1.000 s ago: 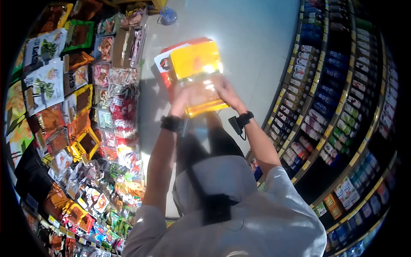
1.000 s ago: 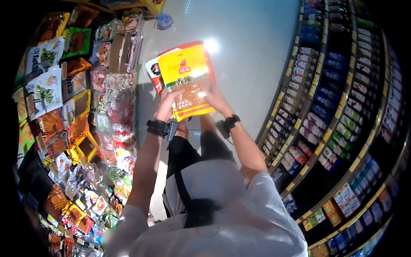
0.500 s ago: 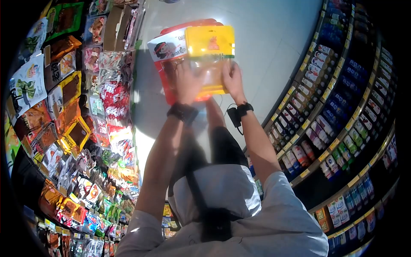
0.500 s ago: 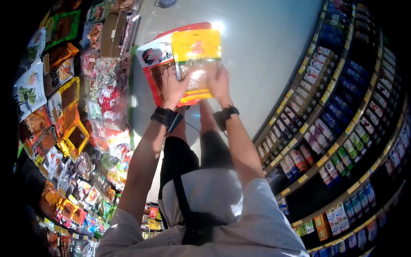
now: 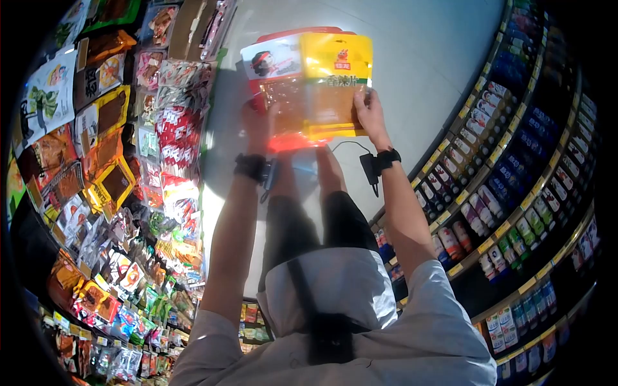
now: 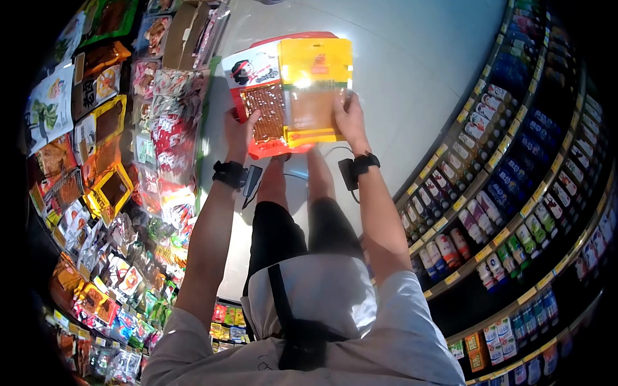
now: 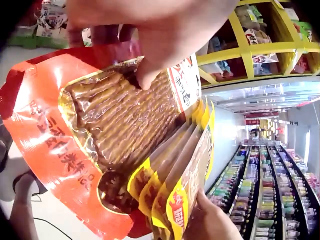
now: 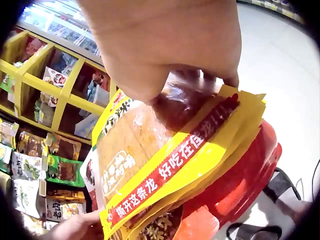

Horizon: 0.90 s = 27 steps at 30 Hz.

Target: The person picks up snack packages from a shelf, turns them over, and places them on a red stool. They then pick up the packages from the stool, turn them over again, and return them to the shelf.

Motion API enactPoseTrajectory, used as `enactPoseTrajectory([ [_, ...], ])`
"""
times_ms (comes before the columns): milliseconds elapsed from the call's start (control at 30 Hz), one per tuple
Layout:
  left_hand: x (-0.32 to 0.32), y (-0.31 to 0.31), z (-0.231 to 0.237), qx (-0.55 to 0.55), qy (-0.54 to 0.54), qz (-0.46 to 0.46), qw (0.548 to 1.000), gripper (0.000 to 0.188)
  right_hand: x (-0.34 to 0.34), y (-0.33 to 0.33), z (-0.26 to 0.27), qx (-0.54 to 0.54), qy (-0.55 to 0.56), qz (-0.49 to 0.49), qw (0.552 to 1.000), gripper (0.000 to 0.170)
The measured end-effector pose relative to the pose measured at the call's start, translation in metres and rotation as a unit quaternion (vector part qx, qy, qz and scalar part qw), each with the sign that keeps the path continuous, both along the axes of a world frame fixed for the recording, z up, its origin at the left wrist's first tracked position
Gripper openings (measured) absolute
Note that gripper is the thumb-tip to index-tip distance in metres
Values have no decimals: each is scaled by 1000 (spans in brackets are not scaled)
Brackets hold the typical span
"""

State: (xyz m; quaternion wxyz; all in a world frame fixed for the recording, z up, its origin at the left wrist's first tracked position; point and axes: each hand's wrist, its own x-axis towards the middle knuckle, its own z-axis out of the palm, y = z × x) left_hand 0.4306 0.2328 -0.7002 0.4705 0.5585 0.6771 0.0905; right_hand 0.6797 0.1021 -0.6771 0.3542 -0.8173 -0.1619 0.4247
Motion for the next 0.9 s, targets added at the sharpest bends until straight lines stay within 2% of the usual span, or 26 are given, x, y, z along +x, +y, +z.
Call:
enactPoseTrajectory([
  [67, 8, 6, 17, -79, -31, 37, 996, 43, -1, -1, -1, -9, -9, 2, 1000, 50],
  [100, 6, 11, 20, -138, -100, 26, 985, 41, -2, -1, 0, 4, -5, 1, 1000, 48],
  [200, 2, -5, -14, -21, -48, 9, 999, 40, -2, -2, -3, -9, -5, -3, 1000, 48],
  [233, 8, -7, -10, 26, -6, -1, 1000, 39, -1, -3, -5, -2, 1, -5, 1000, 48],
  [333, 10, -11, 5, -25, 7, 25, 999, 38, -2, -2, -5, 4, 26, -9, 1000, 46],
  [367, 7, -11, -1, -10, 2, 28, 1000, 38, -1, 0, -1, -1, 36, -9, 999, 46],
  [433, -6, -9, -17, 16, -33, 52, 998, 37, 1, -2, -1, 4, 33, -8, 999, 46],
  [500, -26, 2, -20, -16, -87, 49, 995, 37, 2, -6, -14, 30, 8, -3, 1000, 45],
  [567, -46, 6, -40, 53, -41, 4, 998, 39, 1, -5, -14, 51, -1, -7, 999, 44],
  [633, -57, 9, -44, 65, -19, -2, 998, 38, -2, -2, -8, 42, 1, -7, 999, 43],
  [700, -60, 17, -41, 36, -51, -8, 998, 37, -3, 1, 2, 0, 12, -4, 1000, 42],
  [800, -58, 23, -31, -13, -100, 0, 995, 36, -7, 3, 0, 15, -49, -9, 999, 42],
  [900, -50, 26, -13, -51, -128, 14, 990, 36, -6, 0, -5, 8, -49, -2, 999, 40],
])
